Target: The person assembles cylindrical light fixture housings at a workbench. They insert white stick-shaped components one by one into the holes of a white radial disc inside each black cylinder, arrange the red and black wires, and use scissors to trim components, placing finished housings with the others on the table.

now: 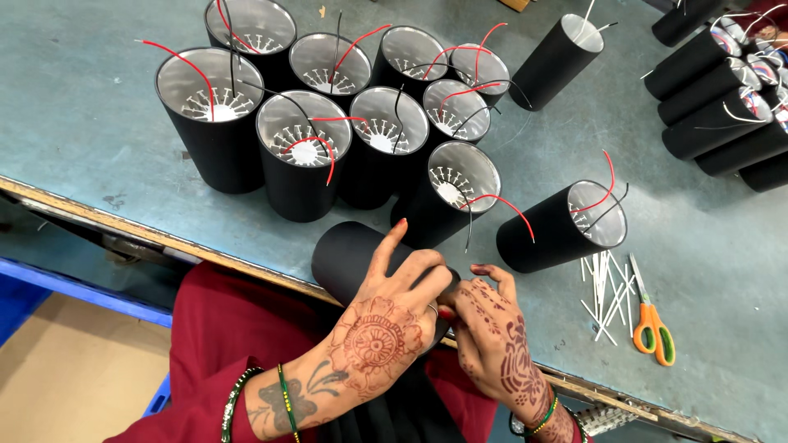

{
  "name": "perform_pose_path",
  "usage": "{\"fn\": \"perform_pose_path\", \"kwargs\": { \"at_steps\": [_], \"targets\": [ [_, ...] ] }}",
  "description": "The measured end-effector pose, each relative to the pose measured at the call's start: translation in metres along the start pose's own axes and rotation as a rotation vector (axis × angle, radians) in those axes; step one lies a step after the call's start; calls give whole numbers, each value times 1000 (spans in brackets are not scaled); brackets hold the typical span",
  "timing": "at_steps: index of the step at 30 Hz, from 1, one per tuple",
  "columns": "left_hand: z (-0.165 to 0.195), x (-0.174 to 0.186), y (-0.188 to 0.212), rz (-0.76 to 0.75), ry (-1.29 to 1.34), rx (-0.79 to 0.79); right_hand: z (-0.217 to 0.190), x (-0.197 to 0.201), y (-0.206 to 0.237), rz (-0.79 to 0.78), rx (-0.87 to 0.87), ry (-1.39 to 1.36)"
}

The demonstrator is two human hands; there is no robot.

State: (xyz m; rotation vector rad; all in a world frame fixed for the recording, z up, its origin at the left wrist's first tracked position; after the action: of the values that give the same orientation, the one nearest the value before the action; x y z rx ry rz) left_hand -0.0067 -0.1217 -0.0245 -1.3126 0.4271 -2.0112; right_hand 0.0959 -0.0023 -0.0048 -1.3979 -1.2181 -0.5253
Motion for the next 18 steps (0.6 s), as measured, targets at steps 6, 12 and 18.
{"fn": "perform_pose_path", "kwargs": {
  "at_steps": [6,12,18],
  "targets": [
    [-4,-11,5,-51,-67,29,-5,8,7,161,-52,75],
    [-2,-9,5,-51,-145,11,-12,15,6,180,62,259],
    [3,-1,-3,-32,50,44,-13,17,5,129,112,349]
  ]
}}
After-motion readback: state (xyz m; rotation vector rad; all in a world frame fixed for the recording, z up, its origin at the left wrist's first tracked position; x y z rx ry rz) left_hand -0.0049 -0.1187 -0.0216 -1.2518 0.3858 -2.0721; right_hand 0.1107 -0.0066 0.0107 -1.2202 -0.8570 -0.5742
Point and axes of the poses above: each hand's wrist, its own y-axis away from the middle knuckle, its own x-axis out of the back of the hand, z = x × y, the point moved 3 cm from there along -y, towards the middle knuckle, and after that the axes turned 13 degrees about x, right-handed, at the moved point
